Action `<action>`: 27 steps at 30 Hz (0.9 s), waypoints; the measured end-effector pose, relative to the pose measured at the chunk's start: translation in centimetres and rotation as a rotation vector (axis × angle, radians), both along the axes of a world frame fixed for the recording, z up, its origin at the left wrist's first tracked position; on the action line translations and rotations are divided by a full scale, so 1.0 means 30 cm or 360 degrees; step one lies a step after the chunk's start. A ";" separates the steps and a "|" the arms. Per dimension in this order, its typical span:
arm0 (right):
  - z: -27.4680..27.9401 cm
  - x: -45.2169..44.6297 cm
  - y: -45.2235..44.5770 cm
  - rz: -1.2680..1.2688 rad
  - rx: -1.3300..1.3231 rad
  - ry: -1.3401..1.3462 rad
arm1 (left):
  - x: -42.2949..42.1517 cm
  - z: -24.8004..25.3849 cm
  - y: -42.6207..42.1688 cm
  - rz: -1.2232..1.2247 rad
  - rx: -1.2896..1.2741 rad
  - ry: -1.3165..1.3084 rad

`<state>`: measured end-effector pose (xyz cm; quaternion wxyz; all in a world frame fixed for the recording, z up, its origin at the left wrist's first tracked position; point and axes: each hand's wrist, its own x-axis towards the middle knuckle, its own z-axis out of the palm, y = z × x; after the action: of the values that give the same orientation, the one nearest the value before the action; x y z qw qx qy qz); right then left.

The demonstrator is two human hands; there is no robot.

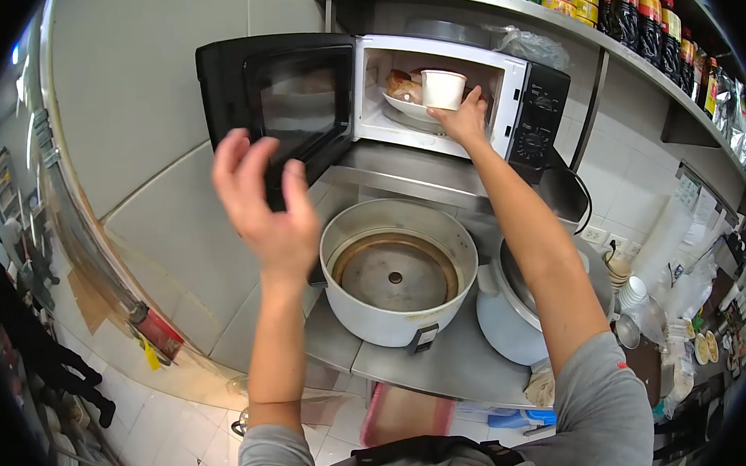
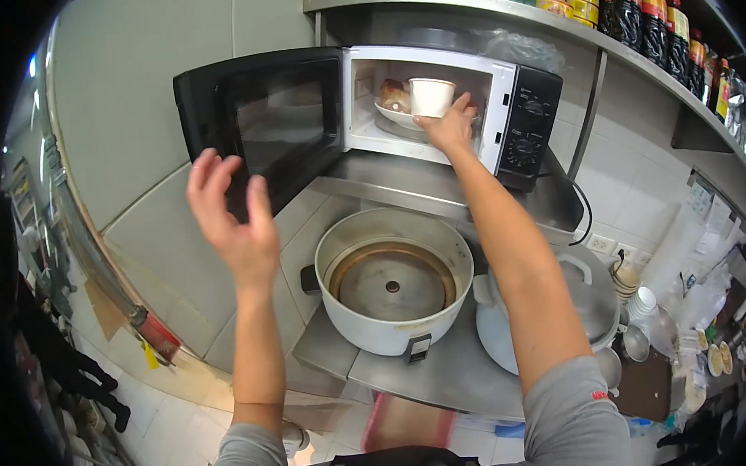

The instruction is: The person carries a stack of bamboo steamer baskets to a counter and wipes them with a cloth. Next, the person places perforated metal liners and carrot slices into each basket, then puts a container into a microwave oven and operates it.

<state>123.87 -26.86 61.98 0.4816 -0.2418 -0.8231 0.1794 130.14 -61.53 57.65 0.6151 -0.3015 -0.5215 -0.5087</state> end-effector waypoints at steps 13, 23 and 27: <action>-0.258 0.432 -0.178 0.0745 -0.0021 0.0431 | -0.113 0.068 -0.116 -0.0392 -0.0061 -0.0797; -1.341 1.106 -0.497 0.1419 -0.1193 -0.0637 | 0.142 -0.008 0.714 -0.0269 -0.0761 -0.0004; -1.681 1.440 -0.430 0.1155 -0.1592 -0.0598 | 0.070 0.028 0.995 -0.0169 -0.0977 -0.0026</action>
<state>167.08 -39.75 11.55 0.0670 -0.1707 -0.7398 0.6473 132.24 -31.66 58.50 0.4638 -0.4958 -0.6392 -0.3612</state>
